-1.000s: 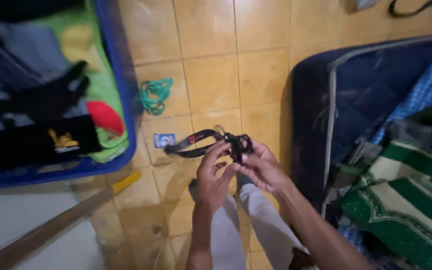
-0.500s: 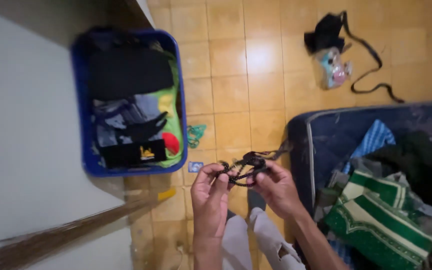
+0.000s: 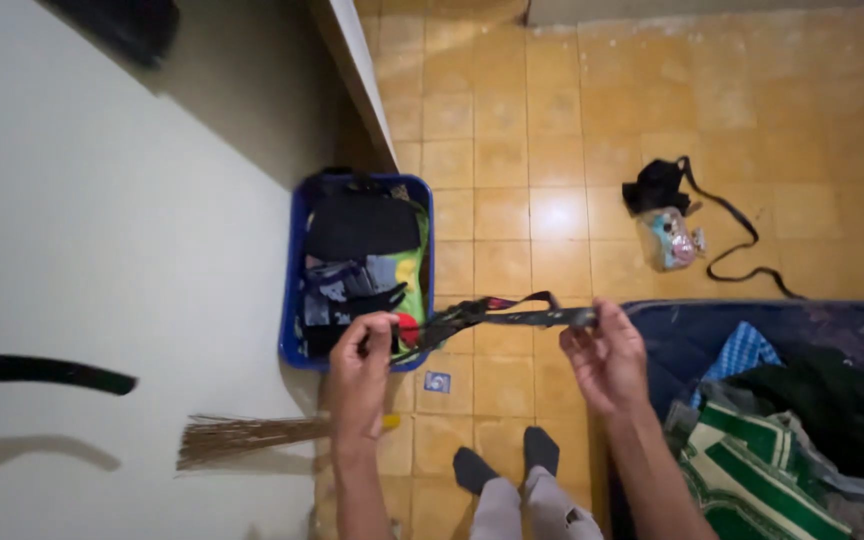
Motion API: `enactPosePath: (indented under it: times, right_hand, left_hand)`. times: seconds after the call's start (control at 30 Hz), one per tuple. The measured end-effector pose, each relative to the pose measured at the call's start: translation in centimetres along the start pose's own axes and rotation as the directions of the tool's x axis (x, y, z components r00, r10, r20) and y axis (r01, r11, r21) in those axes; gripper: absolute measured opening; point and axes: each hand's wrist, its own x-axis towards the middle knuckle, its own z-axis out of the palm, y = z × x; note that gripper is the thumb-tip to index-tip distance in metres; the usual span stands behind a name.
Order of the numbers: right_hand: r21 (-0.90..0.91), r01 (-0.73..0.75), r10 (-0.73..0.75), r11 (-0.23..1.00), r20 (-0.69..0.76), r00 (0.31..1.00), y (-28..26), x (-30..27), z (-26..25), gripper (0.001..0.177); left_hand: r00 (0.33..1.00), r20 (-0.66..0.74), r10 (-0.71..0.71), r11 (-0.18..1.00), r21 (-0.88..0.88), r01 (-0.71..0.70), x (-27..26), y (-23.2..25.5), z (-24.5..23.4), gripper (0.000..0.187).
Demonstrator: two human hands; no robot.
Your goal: Organizing and tidying various items, clothes, and accessories into a laundry basket and onto a wall rack.
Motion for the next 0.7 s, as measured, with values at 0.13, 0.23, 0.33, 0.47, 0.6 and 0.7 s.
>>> enactPosePath:
  times: [0.13, 0.23, 0.33, 0.47, 0.6, 0.7]
  right_hand:
    - [-0.067, 0.070, -0.082, 0.995, -0.201, 0.976, -4.3, 1.2, 2.2, 0.014]
    - [-0.267, 0.042, -0.115, 0.963, -0.268, 0.957, -6.2, 2.6, 2.1, 0.017]
    - [-0.484, -0.086, -0.029, 0.871, -0.226, 0.974, -6.3, 3.2, 2.0, 0.030]
    - [-0.786, 0.018, -0.056, 0.618, -0.022, 0.998, -7.0, 1.6, 10.0, 0.046]
    - [-0.666, 0.039, -0.014, 0.745, 0.043, 0.999, -10.5, -2.2, 19.0, 0.050]
    - [-0.585, 0.040, 0.078, 0.810, 0.175, 0.981, -12.0, -2.8, 22.9, 0.044]
  left_hand:
    - [0.997, -0.043, 0.058, 0.968, -0.243, -0.067, -1.1, 3.9, -3.8, 0.021]
    - [0.988, -0.048, 0.146, 0.984, -0.098, -0.150, -2.4, 8.8, -3.8, 0.023]
    - [0.991, 0.018, 0.135, 0.984, 0.116, -0.137, -3.7, 12.6, -3.2, 0.024]
    - [0.978, 0.009, 0.208, 0.933, 0.298, -0.201, -3.8, 15.1, -3.6, 0.027]
    - [0.984, 0.039, 0.171, 0.977, 0.122, -0.175, -5.5, 17.2, -3.0, 0.027]
    - [0.896, 0.145, 0.419, 0.884, 0.159, -0.439, -7.3, 19.0, -0.7, 0.043]
